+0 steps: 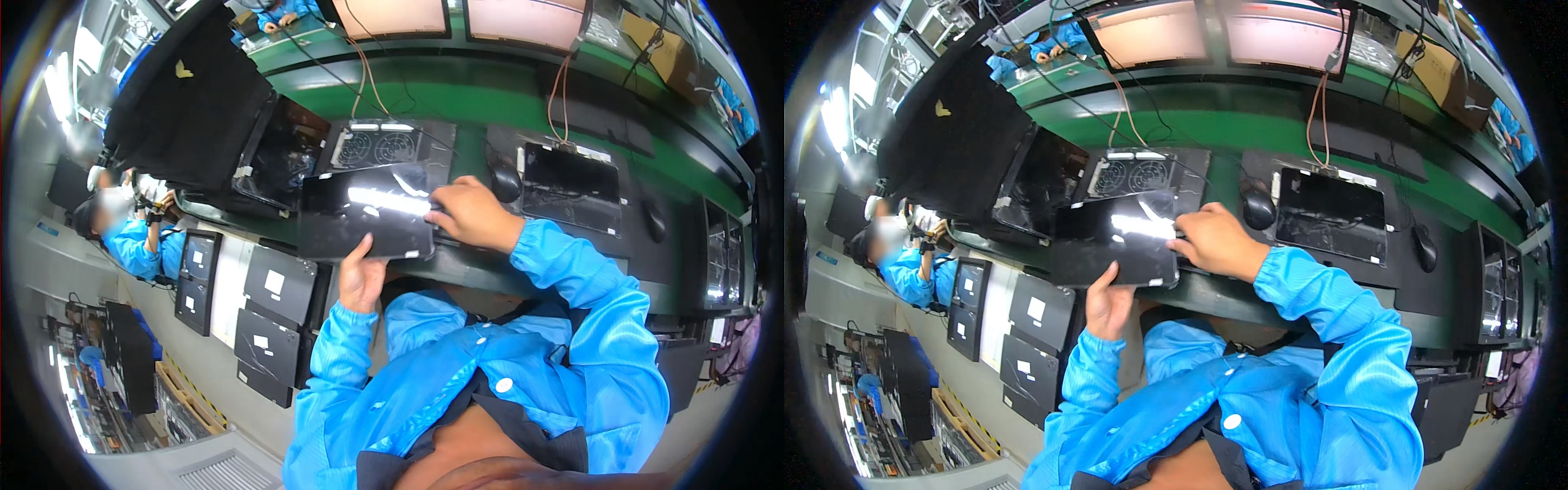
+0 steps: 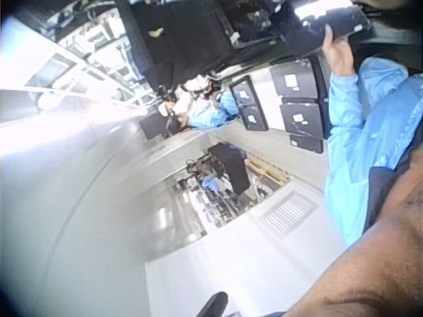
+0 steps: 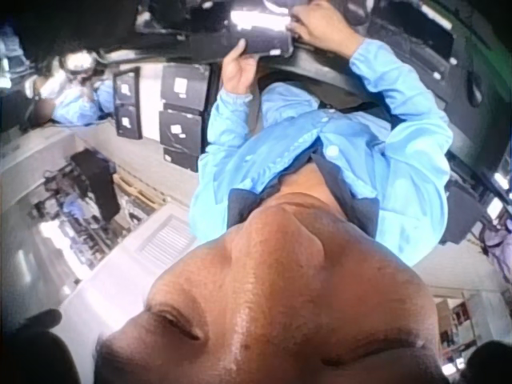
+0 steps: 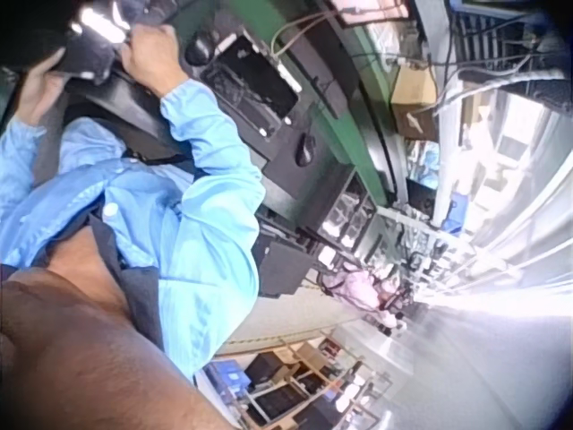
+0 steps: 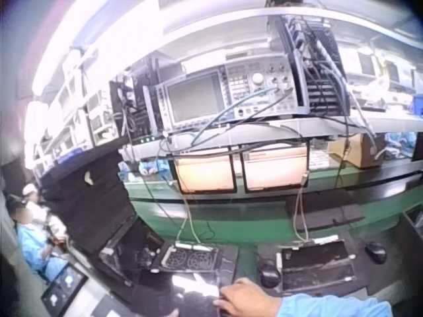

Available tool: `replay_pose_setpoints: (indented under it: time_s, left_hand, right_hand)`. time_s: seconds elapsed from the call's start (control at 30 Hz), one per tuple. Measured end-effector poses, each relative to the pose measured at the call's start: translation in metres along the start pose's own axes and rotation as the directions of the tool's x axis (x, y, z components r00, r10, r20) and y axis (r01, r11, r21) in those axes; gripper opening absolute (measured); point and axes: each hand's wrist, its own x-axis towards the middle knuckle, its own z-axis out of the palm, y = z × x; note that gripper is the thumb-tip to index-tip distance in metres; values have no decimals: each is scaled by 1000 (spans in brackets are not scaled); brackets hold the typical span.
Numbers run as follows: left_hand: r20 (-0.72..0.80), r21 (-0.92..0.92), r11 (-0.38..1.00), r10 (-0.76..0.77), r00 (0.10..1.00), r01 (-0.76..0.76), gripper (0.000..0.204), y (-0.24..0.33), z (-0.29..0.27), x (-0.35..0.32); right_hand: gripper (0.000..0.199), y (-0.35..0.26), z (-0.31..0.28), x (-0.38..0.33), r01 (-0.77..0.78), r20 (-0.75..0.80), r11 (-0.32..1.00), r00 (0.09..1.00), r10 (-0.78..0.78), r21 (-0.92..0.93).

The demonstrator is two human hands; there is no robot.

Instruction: Inspecting and assembling tablet-like electronic devices on a production line.

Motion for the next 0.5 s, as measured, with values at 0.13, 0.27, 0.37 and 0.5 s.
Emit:
replay_pose_setpoints:
  time_s: [0.13, 0.27, 0.37, 0.5]
  left_hand:
    - [40, -30, 985, -166, 985, 168, 30, 12, -1, 75]
    - [62, -108, 966, -228, 972, 234, 26, 23, -4, 127]
    - [69, 148, 889, -447, 892, 434, 46, 41, 4, 134]
    - [-189, 845, 428, -321, 928, 320, 58, 67, 13, 114]
  right_hand:
    - [88, 6, -7, 10, -55, -119, 994, 992, 44, -93]
    - [89, 25, 5, 32, -53, -89, 972, 995, 33, -228]
    - [78, 49, 23, 43, -93, -161, 977, 985, 62, -192]
    - [73, 55, 26, 38, -101, -100, 949, 992, 74, -298]
